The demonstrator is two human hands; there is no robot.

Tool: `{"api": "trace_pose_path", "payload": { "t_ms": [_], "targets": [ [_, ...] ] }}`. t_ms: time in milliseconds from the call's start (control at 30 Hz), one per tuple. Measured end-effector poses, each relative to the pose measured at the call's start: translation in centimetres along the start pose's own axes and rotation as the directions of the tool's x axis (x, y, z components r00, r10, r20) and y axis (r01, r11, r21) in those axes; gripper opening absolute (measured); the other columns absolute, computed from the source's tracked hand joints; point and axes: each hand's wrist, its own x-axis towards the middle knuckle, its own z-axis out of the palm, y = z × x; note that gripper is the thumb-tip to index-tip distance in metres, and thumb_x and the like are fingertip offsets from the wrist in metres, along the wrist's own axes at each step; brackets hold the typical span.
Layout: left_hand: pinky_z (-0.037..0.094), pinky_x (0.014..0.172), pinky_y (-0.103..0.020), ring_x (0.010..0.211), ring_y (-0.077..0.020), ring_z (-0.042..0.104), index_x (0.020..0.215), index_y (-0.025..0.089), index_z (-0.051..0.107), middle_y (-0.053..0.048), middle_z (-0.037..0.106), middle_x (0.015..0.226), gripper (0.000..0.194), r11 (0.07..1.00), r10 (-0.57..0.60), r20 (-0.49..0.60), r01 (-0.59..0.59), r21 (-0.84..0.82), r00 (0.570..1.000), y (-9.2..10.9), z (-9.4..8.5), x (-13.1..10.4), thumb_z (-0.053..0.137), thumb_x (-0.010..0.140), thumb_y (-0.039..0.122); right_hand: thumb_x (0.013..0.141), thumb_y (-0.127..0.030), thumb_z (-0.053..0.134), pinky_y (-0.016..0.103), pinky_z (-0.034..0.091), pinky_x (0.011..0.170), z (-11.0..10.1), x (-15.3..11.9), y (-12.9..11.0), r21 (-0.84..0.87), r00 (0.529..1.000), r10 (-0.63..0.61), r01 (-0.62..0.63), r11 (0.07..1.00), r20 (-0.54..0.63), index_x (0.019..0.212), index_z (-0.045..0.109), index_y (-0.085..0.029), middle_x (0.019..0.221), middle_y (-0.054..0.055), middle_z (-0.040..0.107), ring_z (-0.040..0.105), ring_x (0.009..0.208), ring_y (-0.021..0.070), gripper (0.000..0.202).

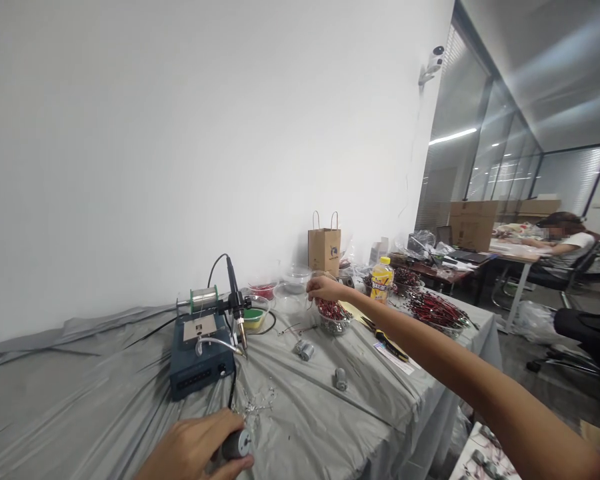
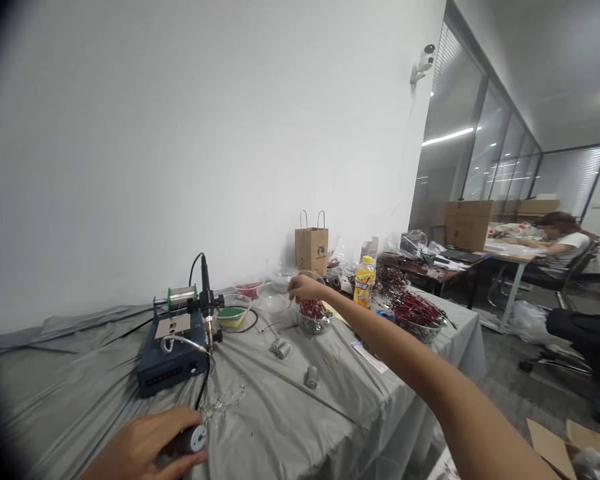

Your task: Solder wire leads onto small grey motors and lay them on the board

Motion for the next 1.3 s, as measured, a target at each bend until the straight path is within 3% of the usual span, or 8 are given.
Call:
{"api": "trace_pose_path", "payload": {
  "t_ms": [233, 400, 533, 667, 833, 933, 1067, 1300],
  "targets": [
    [0.051, 0.058, -0.016, 0.061, -0.0124, 0.069, 0.106, 0.023, 0.061, 0.001, 0.072, 0.079, 0.026, 1.0, 0.006, -0.01, -0.006, -0.005, 1.0, 0.3, -0.2, 0.2, 0.062, 0.101, 0.049, 0.103, -0.034, 0.06, 0.028, 0.056, 0.066, -2.3, -2.5, 1.4, 0.079, 0.934, 0.161, -0.143, 0.987, -0.318, 0.11, 0.065, -0.01, 0.092, 0.006, 0.068, 0.065, 0.074, 0.0138, 0.026],
    [0.051, 0.057, -0.016, 0.059, -0.0128, 0.067, 0.104, 0.023, 0.064, 0.0, 0.071, 0.077, 0.027, 1.0, 0.012, -0.025, -0.012, -0.009, 1.0, 0.3, -0.1, 0.4, 0.061, 0.101, 0.05, 0.105, -0.03, 0.05, 0.039, 0.054, 0.089, -1.8, -5.4, -1.6, -0.081, 0.865, 0.087, -0.146, 0.986, -0.494, 0.128, 0.061, -0.011, 0.122, 0.017, 0.066, 0.066, 0.102, 0.0221, 0.032],
    [0.051, 0.059, -0.016, 0.062, -0.0128, 0.067, 0.108, 0.023, 0.066, 0.0, 0.069, 0.078, 0.024, 1.0, -0.003, 0.017, 0.003, -0.008, 1.0, 0.4, -0.1, 0.4, 0.063, 0.101, 0.046, 0.097, -0.017, 0.057, 0.033, 0.051, 0.093, 2.6, -5.9, -5.4, -0.28, 0.963, -0.134, 0.065, 0.958, -0.232, 0.118, 0.071, -0.019, 0.116, 0.009, 0.073, 0.068, 0.105, 0.0196, 0.025],
    [0.052, 0.061, -0.016, 0.067, -0.013, 0.069, 0.115, 0.023, 0.067, -0.002, 0.071, 0.085, 0.026, 0.999, -0.043, 0.045, 0.043, -0.002, 0.998, 0.5, -0.4, 0.3, 0.064, 0.1, 0.043, 0.087, -0.011, 0.069, 0.038, 0.055, 0.089, 6.4, -3.8, -7.0, -0.434, 0.987, -0.153, 0.16, 0.886, 0.051, 0.119, 0.071, -0.015, 0.11, 0.009, 0.074, 0.07, 0.1, 0.0226, 0.033],
    [0.053, 0.06, -0.016, 0.066, -0.0135, 0.07, 0.117, 0.024, 0.068, -0.002, 0.072, 0.085, 0.027, 0.998, -0.063, 0.029, 0.064, -0.018, 0.998, 0.3, -0.5, 0.2, 0.065, 0.099, 0.044, 0.09, -0.011, 0.068, 0.041, 0.053, 0.092, 7.4, -1.8, -7.2, -0.571, 0.972, -0.147, 0.225, 0.79, 0.181, 0.103, 0.072, -0.012, 0.096, 0.006, 0.073, 0.069, 0.094, 0.0213, 0.014],
    [0.053, 0.062, -0.018, 0.073, -0.0148, 0.072, 0.12, 0.025, 0.065, -0.003, 0.074, 0.095, 0.028, 0.996, -0.092, 0.044, 0.093, -0.013, 0.995, -0.2, -0.1, -0.3, 0.067, 0.098, 0.042, 0.089, -0.006, 0.063, 0.042, 0.05, 0.094, 6.6, -1.9, -7.7, -0.585, 0.961, -0.211, 0.276, 0.762, 0.179, 0.111, 0.07, -0.012, 0.097, 0.007, 0.072, 0.068, 0.094, 0.0218, 0.024],
    [0.051, 0.063, -0.021, 0.067, -0.0131, 0.069, 0.125, 0.025, 0.057, 0.001, 0.073, 0.093, 0.034, 0.976, -0.215, 0.131, 0.216, 0.01, 0.968, -0.5, 0.5, -1.1, 0.065, 0.099, 0.045, 0.088, -0.006, 0.056, 0.039, 0.048, 0.089, 4.4, -2.2, -8.6, -0.528, 0.954, -0.293, 0.284, 0.8, 0.068, 0.11, 0.071, -0.012, 0.102, 0.011, 0.071, 0.066, 0.092, 0.0233, 0.027],
    [0.048, 0.069, -0.025, 0.075, -0.0163, 0.063, 0.111, 0.025, 0.063, 0.0, 0.068, 0.09, 0.03, 0.86, -0.457, 0.218, 0.491, -0.139, 0.863, 0.0, 0.3, -0.7, 0.064, 0.097, 0.051, 0.09, -0.005, 0.045, 0.028, 0.05, 0.086, 2.5, -4.6, -8.7, -0.225, 0.901, -0.279, 0.212, 0.951, -0.333, 0.113, 0.075, -0.013, 0.108, 0.012, 0.073, 0.068, 0.096, 0.0208, 0.039]
  ]
}}
